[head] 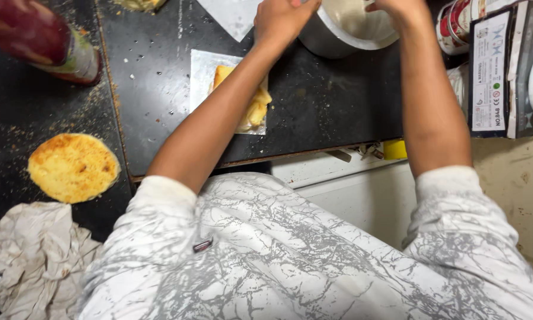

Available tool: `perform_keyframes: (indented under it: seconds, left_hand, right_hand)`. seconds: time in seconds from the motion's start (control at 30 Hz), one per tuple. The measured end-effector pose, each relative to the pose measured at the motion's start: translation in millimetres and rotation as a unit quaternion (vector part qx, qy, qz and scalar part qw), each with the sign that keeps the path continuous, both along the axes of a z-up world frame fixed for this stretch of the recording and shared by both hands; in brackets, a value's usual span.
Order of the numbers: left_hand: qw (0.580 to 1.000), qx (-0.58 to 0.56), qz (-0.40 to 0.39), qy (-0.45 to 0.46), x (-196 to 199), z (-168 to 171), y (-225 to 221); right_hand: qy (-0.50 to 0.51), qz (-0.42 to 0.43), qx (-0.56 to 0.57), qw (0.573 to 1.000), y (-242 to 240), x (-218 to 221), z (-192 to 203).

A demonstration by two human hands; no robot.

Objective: The person prepares a small round pastry by layering rectangular pieces of dough, applying cream and a red liquid, and then covering it with a round top before pressing it down.

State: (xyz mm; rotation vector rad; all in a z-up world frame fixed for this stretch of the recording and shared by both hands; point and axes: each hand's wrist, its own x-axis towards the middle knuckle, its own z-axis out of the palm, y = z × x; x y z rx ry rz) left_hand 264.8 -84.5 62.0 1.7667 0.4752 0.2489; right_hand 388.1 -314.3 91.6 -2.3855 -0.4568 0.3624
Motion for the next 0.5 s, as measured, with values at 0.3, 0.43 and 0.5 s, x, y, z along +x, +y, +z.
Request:
perform_keyframes:
  seconds: [0.3, 0.43, 0.5]
  left_hand:
    - [0.955, 0.151, 0.148, -0.209, 52, -29, -33]
    - [0.987, 0.111, 0.029, -0.116, 52, -32, -27]
    - [0.993, 0.067, 0.006, -0.099, 43, -24, -35]
  right_hand:
    - [-0.073, 0.134, -0.332, 0.931, -17, 61, -64]
    - [-0.123, 0.11, -0.367, 0.916, -9, 47, -70]
    - [0.028, -0.01, -0.395, 0.918, -4, 43, -68]
